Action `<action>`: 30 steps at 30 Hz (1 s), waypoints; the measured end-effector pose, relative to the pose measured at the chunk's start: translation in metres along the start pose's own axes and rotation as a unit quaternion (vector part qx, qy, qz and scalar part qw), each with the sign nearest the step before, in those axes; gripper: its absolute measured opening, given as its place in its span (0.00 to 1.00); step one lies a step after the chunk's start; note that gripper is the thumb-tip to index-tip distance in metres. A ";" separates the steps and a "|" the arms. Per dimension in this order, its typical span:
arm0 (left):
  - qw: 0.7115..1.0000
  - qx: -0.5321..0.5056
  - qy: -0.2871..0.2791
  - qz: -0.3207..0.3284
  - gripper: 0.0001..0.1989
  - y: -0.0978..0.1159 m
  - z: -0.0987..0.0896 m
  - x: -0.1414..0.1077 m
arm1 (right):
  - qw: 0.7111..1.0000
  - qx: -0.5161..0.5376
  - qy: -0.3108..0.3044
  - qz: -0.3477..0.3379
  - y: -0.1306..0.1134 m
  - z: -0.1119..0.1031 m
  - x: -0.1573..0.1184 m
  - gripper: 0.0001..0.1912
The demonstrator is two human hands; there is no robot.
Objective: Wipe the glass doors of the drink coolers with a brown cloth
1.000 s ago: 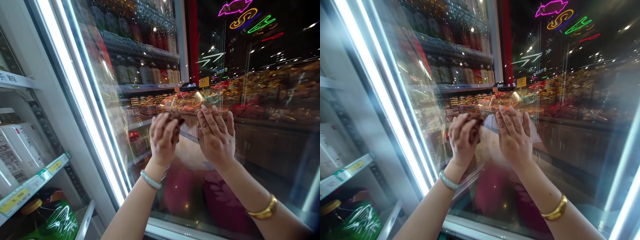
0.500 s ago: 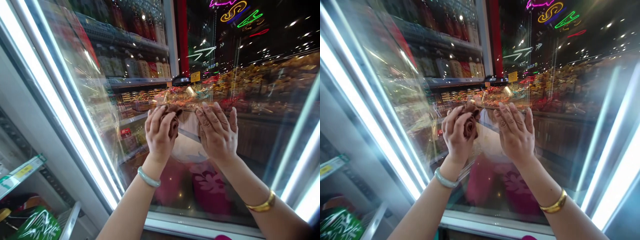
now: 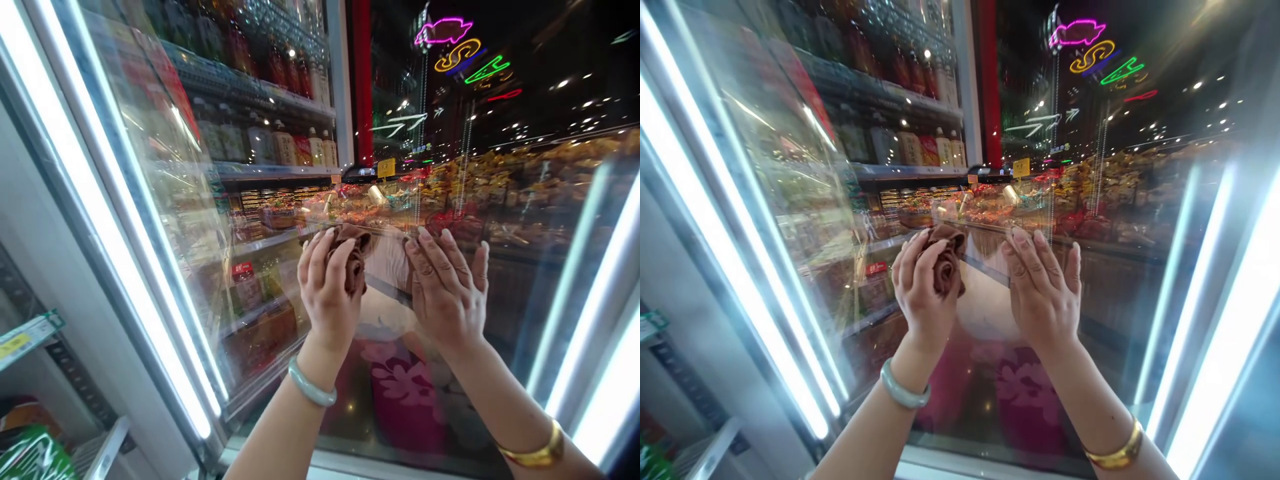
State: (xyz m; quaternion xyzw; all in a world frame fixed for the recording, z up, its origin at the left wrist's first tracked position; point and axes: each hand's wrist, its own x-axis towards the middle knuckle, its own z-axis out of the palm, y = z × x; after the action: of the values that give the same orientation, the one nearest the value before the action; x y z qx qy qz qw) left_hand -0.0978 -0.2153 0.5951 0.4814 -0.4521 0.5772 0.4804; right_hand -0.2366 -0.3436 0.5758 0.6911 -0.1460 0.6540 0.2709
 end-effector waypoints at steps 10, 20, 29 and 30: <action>0.993 -0.075 -0.085 0.043 0.16 0.046 0.006 -0.051 | 1.000 0.004 -0.022 0.009 0.015 -0.012 -0.015 0.31; 0.996 -0.080 -0.046 0.006 0.17 0.073 0.029 -0.043 | 1.000 -0.002 0.010 0.027 0.021 -0.010 -0.027 0.29; 0.998 -0.055 0.003 -0.010 0.16 0.065 0.032 -0.014 | 0.999 -0.012 0.012 0.043 0.032 -0.017 -0.028 0.32; 0.998 -0.056 0.001 -0.011 0.16 0.069 0.036 -0.014 | 0.999 -0.012 0.012 0.042 0.032 -0.017 -0.028 0.31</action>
State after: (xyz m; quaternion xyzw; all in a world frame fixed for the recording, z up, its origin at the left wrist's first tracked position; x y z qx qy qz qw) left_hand -0.1607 -0.2611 0.5817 0.4578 -0.4777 0.5460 0.5139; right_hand -0.2714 -0.3645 0.5538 0.6732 -0.1796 0.6713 0.2527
